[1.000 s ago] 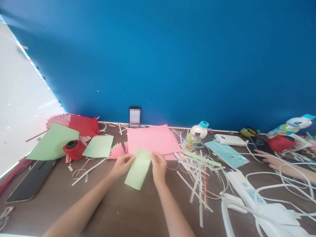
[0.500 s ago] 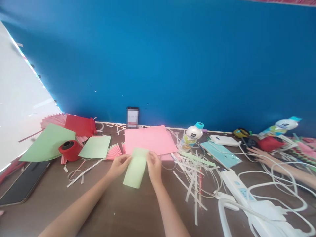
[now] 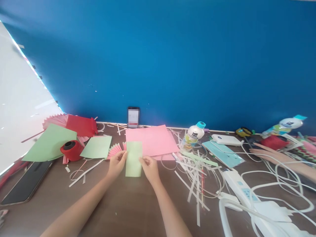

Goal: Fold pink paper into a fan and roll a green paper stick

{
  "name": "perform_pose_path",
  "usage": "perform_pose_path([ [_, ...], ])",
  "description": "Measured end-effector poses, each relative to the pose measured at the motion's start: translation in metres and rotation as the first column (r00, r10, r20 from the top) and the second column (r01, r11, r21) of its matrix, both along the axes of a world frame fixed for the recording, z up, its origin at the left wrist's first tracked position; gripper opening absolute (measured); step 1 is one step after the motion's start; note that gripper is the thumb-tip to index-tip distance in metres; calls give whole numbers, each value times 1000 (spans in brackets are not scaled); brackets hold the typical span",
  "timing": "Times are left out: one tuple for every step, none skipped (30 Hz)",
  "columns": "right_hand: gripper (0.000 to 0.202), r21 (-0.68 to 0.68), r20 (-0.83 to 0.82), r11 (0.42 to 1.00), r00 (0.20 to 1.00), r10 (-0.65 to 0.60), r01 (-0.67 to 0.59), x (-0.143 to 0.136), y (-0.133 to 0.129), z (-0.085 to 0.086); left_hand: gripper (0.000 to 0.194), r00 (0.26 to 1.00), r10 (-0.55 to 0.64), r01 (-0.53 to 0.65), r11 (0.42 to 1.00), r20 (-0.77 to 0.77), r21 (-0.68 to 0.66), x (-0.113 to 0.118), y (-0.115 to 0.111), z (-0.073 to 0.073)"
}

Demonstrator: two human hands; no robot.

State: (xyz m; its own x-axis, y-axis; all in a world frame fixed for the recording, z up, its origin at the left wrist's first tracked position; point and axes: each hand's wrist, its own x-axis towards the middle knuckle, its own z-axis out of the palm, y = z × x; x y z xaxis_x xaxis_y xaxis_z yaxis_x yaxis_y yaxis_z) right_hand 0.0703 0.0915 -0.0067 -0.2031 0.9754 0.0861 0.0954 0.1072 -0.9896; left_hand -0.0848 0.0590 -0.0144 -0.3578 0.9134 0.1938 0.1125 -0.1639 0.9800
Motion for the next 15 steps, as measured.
perform_pose_path([
  [26,10,27,1000,1000,-13,12,0,0,-1,27,1000,9,-9,1000,5,0,0,0,0],
  [26,21,42,999,999,-32,31,-1,0,-1,27,1000,18,-18,1000,8,2,0,0,0],
  [26,28,44,998,998,-49,47,-1,-1,-2,27,1000,27,-27,1000,11,2,0,0,0],
  [25,31,36,998,998,-51,50,-2,-1,-2,28,999,40,-40,999,18,3,0,0,0],
  [24,31,23,999,999,-40,40,-3,-2,-2,28,998,59,-59,998,28,4,0,1,0],
  [24,28,14,999,1000,-18,17,-4,-2,-1,29,996,83,-83,997,40,3,0,1,-1],
  [24,25,14,1000,1000,5,-5,-5,-3,-1,30,993,105,-105,994,53,1,0,2,-2],
  [24,25,22,1000,1000,18,-19,-5,-3,-1,30,990,122,-122,993,69,0,-1,3,-3],
  [25,28,35,999,999,17,-18,-5,-3,-1,31,988,126,-126,992,88,-5,-1,4,-4],
  [26,35,48,999,999,2,-4,-5,-3,-1,32,987,115,-113,993,114,-17,-2,5,-4],
  [27,44,61,999,998,-21,18,-5,-3,-1,34,985,84,-79,996,148,-38,-3,5,-5],
  [29,51,70,998,997,-43,40,-4,-2,-1,35,982,45,-34,997,186,-65,-3,5,-5],
  [30,53,74,997,995,-60,56,-3,-2,-2,37,976,4,17,995,218,-93,-3,5,-5],
  [31,48,74,997,995,-69,65,-1,-1,-2,38,970,-41,71,990,241,-120,-3,5,-4],
  [32,36,71,997,995,-71,68,0,0,-3,37,965,-80,117,983,248,-139,-3,4,-4],
])
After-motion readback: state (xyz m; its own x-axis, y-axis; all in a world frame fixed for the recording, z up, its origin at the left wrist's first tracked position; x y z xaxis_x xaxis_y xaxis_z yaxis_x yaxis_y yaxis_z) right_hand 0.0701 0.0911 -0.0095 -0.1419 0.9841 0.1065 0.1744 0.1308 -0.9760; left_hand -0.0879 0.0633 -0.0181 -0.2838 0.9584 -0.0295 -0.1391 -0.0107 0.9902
